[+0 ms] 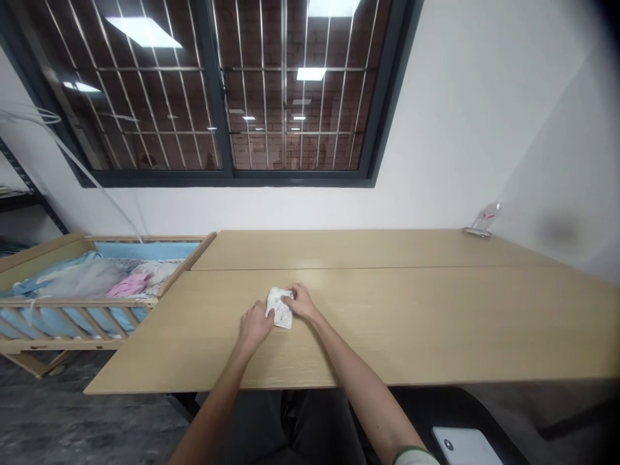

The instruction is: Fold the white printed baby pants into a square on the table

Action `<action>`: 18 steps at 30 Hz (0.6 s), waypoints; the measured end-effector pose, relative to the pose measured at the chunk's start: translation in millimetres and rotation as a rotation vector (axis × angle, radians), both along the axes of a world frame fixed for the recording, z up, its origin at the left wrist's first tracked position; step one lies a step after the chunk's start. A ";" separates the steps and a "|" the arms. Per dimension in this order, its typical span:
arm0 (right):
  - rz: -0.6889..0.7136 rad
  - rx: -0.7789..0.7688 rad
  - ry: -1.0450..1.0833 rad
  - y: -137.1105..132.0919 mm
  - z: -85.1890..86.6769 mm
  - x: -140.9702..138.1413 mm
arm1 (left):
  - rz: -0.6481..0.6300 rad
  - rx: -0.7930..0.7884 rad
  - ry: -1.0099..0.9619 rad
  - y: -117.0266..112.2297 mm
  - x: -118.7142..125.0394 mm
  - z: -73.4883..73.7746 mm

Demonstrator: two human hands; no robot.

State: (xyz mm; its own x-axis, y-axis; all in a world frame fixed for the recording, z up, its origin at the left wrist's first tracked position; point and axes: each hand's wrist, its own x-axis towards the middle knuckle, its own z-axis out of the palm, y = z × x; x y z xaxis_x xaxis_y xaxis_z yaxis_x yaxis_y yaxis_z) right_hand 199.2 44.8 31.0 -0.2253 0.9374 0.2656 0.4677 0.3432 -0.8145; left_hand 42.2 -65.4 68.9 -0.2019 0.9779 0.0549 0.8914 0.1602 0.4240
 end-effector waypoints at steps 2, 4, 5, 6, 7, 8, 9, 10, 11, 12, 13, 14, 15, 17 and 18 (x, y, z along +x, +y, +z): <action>0.031 -0.018 0.012 -19.0 3.8 -10.7 | -0.021 0.016 -0.025 -19.0 -14.6 9.2; 0.133 -0.087 0.072 -44.8 9.3 -24.7 | -0.049 0.046 -0.044 -45.6 -35.2 19.7; 0.207 -0.144 0.122 -60.2 12.4 -32.7 | -0.068 0.062 -0.053 -61.6 -47.4 24.8; 0.287 -0.212 0.166 -76.9 15.4 -41.1 | -0.108 0.098 -0.074 -79.1 -60.6 29.3; 0.351 -0.271 0.201 -94.7 17.9 -49.9 | -0.150 0.120 -0.088 -97.9 -74.4 33.2; 0.404 -0.322 0.228 -113.4 19.6 -59.1 | -0.218 0.107 -0.102 -117.5 -88.6 36.0; 0.458 -0.373 0.255 -132.5 19.9 -68.6 | -0.268 0.066 -0.108 -137.3 -103.1 37.7; 0.517 -0.424 0.288 -151.7 18.5 -78.7 | -0.285 0.019 -0.102 -156.6 -117.7 38.3; 0.586 -0.485 0.319 -170.8 15.1 -89.5 | -0.283 -0.016 -0.101 -174.7 -132.1 37.5; 0.631 -0.547 0.345 -189.6 9.4 -101.2 | -0.283 -0.060 -0.106 -191.2 -146.0 35.5; 0.651 -0.617 0.360 -207.7 1.7 -113.6 | -0.264 -0.097 -0.110 -205.7 -159.0 31.9; 0.635 -0.694 0.378 -225.0 -8.1 -126.6 | -0.230 -0.121 -0.117 -218.1 -170.5 26.7; 0.587 -0.780 0.395 -241.2 -19.2 -139.6 | -0.188 -0.133 -0.123 -228.7 -180.0 19.8; 0.422 -0.979 0.469 -268.9 -43.1 -163.3 | -0.092 -0.134 -0.125 -245.8 -190.8 0.8; 0.333 -1.077 0.494 -279.4 -54.4 -172.4 | -0.057 -0.145 -0.120 -252.7 -191.8 -10.7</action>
State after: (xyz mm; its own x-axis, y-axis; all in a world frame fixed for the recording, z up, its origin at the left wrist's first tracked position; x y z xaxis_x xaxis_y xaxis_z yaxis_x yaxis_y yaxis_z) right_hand 26.8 -234.6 -23.4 -0.5902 0.6468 -0.4830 0.0472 -0.5697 -0.8205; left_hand -149.5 -318.1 58.2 -0.1427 0.9838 -0.1086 0.8454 0.1782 0.5036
